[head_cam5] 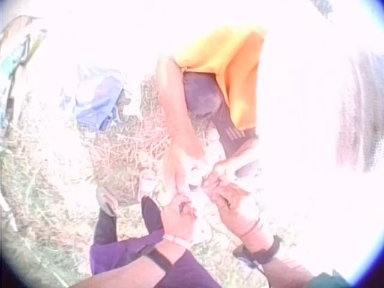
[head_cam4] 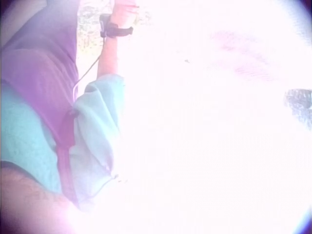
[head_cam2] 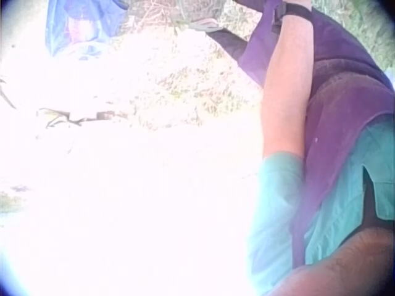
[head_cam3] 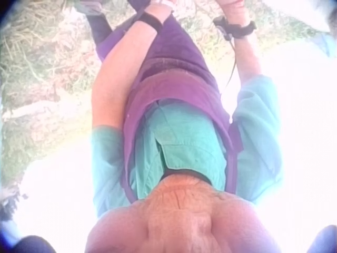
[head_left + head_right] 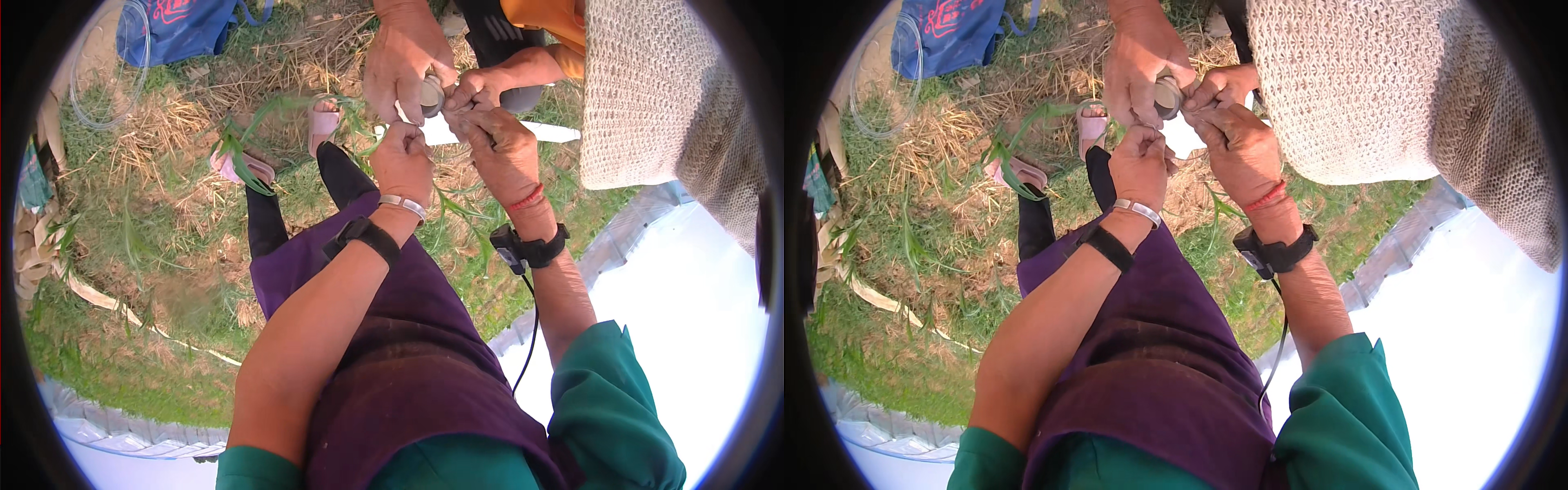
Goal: The recorder and an assistant are seen repairing or connecting irrigation equipment by applying adhesive or sealant to a plastic pipe fitting in an outdoor field.
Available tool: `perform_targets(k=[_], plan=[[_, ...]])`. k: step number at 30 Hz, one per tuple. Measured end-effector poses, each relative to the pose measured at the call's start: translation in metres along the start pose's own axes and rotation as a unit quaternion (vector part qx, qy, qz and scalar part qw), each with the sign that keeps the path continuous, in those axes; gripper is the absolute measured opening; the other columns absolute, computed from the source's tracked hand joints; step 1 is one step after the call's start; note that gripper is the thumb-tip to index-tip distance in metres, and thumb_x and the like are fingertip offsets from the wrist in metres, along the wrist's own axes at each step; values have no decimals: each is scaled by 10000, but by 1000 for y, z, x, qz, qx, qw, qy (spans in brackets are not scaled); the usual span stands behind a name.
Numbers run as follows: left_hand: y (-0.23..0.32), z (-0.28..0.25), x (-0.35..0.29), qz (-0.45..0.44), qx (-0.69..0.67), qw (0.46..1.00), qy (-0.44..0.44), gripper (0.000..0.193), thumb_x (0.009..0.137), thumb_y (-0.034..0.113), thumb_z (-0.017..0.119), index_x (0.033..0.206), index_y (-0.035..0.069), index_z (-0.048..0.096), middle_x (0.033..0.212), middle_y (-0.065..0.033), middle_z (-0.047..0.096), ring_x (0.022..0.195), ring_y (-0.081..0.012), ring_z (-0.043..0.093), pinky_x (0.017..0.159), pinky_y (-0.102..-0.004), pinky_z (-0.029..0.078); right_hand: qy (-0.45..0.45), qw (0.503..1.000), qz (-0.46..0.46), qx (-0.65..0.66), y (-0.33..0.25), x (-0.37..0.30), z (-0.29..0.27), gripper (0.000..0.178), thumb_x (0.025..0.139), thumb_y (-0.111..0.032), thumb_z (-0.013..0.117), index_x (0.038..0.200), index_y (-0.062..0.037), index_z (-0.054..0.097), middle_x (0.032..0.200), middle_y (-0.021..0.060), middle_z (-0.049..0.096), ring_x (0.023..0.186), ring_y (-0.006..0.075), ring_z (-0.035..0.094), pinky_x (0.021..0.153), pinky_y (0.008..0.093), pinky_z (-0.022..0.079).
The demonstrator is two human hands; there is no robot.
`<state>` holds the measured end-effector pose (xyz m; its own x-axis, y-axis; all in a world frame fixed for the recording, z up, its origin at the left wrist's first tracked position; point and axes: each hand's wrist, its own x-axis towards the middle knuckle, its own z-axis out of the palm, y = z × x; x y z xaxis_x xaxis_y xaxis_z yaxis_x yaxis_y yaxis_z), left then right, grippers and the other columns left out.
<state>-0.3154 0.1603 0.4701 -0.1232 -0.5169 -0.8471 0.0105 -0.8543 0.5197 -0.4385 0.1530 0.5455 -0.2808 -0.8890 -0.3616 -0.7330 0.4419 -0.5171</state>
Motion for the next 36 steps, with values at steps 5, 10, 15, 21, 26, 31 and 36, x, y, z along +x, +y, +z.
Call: perform_targets(k=[5, 10, 15, 21, 26, 31, 36], plan=[[-12, 0, 10, 35, 45, 997, 43, 85, 858, -40, 530, 866, 12, 596, 650, -105, 612, 578, -186, 605, 567, -341, 486, -7, 1000, -15, -10, 2, 7, 10, 95, 828, -42, 693, 924, -39, 693, 841, 136, 657, 738, 278, 666, 636, 343, 525], [-29, -9, 18, 104, 69, 990, 72, 24, 904, -29, 565, 899, -7, 574, 689, -59, 611, 582, -98, 588, 495, -261, 471, -14, 1000, 0, 2, 0, 1, 27, 59, 826, -43, 677, 876, -21, 656, 849, 141, 651, 739, 316, 655, 644, 355, 526], [-47, -24, 37, 139, 78, 986, 43, 29, 907, -32, 560, 911, -8, 576, 746, -59, 617, 609, -100, 602, 534, -258, 489, -16, 1000, 13, 7, 1, -5, 47, 78, 830, -31, 660, 908, -26, 672, 825, 134, 650, 695, 267, 653, 625, 338, 520], [-34, -30, 82, 73, -29, 996, -36, 33, 933, 7, 554, 948, -5, 581, 800, -59, 631, 619, -114, 624, 545, -258, 538, 9, 983, 137, 123, 6, 2, 82, 100, 836, -37, 682, 934, -19, 686, 821, 86, 654, 632, 134, 621, 580, 267, 492], [-26, -33, 111, 45, -68, 991, -105, 36, 936, 24, 551, 943, -1, 577, 786, -59, 629, 597, -109, 611, 478, -248, 489, 81, 948, 186, 246, 22, 10, 109, 101, 888, -85, 686, 964, -20, 670, 815, 16, 646, 623, 68, 572, 557, 235, 478], [-33, -37, 134, 187, 53, 976, -102, 81, 935, 26, 560, 989, -11, 607, 757, -48, 634, 562, -71, 544, 488, -228, 434, 40, 922, 247, 295, 22, 20, 122, 131, 906, -123, 687, 973, -13, 665, 722, -19, 610, 593, 43, 538, 538, 207, 450], [-37, -56, 132, 248, 70, 959, -117, 112, 933, 55, 597, 1014, -4, 647, 696, -41, 618, 546, -61, 518, 494, -225, 421, 13, 933, 239, 269, 23, 21, 124, 161, 968, -149, 599, 1006, -17, 683, 715, -11, 603, 572, 45, 526, 529, 200, 438]])
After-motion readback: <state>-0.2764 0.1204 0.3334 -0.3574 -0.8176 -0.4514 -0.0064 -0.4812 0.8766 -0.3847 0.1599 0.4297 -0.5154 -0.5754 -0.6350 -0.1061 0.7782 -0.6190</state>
